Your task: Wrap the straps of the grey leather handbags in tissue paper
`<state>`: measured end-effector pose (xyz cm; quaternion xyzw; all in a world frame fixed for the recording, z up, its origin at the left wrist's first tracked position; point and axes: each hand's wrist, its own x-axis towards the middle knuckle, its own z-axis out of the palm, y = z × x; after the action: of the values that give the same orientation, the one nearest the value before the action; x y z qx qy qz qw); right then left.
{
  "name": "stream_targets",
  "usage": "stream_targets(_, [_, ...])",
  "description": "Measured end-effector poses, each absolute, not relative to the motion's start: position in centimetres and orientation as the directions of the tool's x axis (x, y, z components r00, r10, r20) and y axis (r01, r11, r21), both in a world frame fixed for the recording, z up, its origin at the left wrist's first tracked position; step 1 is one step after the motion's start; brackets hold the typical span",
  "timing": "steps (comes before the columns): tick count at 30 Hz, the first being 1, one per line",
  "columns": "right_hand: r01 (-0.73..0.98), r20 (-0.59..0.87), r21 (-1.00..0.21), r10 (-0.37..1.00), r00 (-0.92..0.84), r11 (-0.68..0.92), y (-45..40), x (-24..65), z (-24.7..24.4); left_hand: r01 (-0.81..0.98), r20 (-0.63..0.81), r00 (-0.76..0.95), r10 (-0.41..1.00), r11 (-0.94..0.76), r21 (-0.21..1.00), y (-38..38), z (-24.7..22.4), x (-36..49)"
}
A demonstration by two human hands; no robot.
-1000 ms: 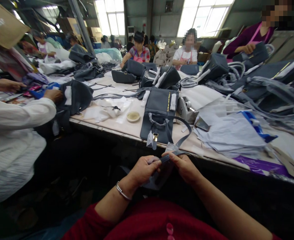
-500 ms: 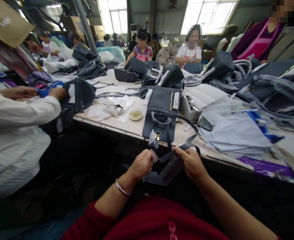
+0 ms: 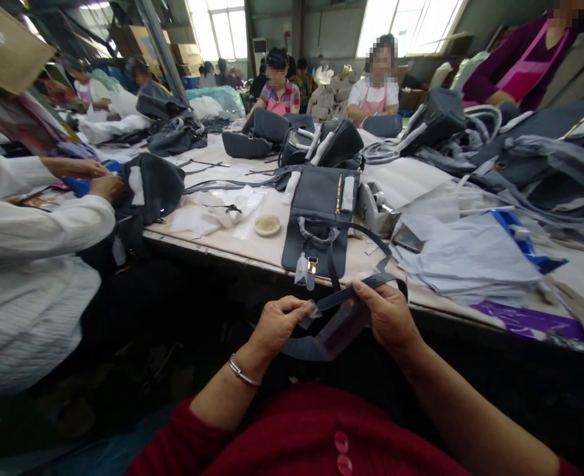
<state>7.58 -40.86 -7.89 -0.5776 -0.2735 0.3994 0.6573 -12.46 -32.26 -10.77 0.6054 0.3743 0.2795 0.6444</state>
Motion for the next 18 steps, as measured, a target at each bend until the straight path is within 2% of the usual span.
stream_targets(6, [0.058, 0.03, -0.998, 0.849, 0.527, -0.001, -40.8, 7.7, -7.7, 0.097, -0.131, 0.622, 0.772, 0.09, 0.991, -32.6, -10.1, -12.4])
stream_targets(10, [0.107, 0.048, -0.994, 0.873, 0.485, -0.005, -40.6, 7.7, -7.4, 0.104, -0.125, 0.657, 0.743, 0.075, 0.992, -32.7, -9.8, -12.6])
stream_targets(13, [0.189, 0.102, -0.982, 0.902, 0.419, 0.024, -40.5, 7.3, -7.4, 0.093, -0.144, 0.669, 0.729, 0.111, 0.99, -32.7, -9.7, -12.6])
stream_targets(18, [0.368, 0.26, -0.915, 0.942, 0.213, 0.169, -41.0, 5.5, -9.7, 0.112, -0.194, 0.639, 0.745, 0.16, 0.981, -33.2, -9.7, -11.9])
